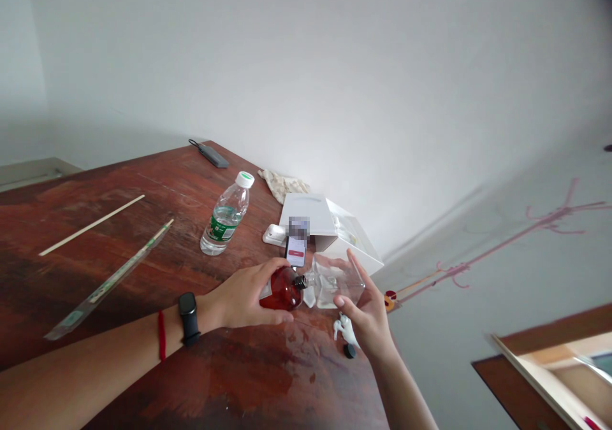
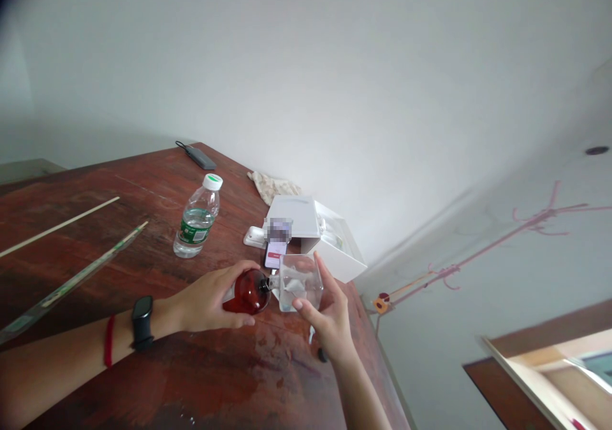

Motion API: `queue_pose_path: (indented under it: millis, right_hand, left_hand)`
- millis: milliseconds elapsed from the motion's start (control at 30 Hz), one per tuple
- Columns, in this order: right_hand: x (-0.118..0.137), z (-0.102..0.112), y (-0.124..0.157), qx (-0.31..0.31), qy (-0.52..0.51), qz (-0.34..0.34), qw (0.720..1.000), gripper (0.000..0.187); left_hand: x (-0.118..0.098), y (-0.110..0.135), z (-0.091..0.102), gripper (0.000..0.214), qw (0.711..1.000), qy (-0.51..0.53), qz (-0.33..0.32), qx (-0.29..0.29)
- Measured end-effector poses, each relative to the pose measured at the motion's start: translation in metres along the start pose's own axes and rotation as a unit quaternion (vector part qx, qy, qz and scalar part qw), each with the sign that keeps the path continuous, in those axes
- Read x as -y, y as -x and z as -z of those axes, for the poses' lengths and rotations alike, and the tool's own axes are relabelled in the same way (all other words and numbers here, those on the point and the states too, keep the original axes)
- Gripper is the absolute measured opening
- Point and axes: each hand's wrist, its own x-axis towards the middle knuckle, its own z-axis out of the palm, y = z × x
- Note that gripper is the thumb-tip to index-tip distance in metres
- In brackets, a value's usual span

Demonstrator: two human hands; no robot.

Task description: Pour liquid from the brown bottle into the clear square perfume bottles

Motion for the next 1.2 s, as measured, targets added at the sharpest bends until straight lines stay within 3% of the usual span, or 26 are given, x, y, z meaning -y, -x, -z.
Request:
queue_pose_path:
  millis: [1200]
  right_hand:
    - [0.013, 0.004, -0.015, 0.063, -0.02, 0.004, 0.998, 0.082]
  left_hand:
    - [-0.001, -0.001, 0.001, 0.076, 1.0, 0.007, 0.005, -0.004]
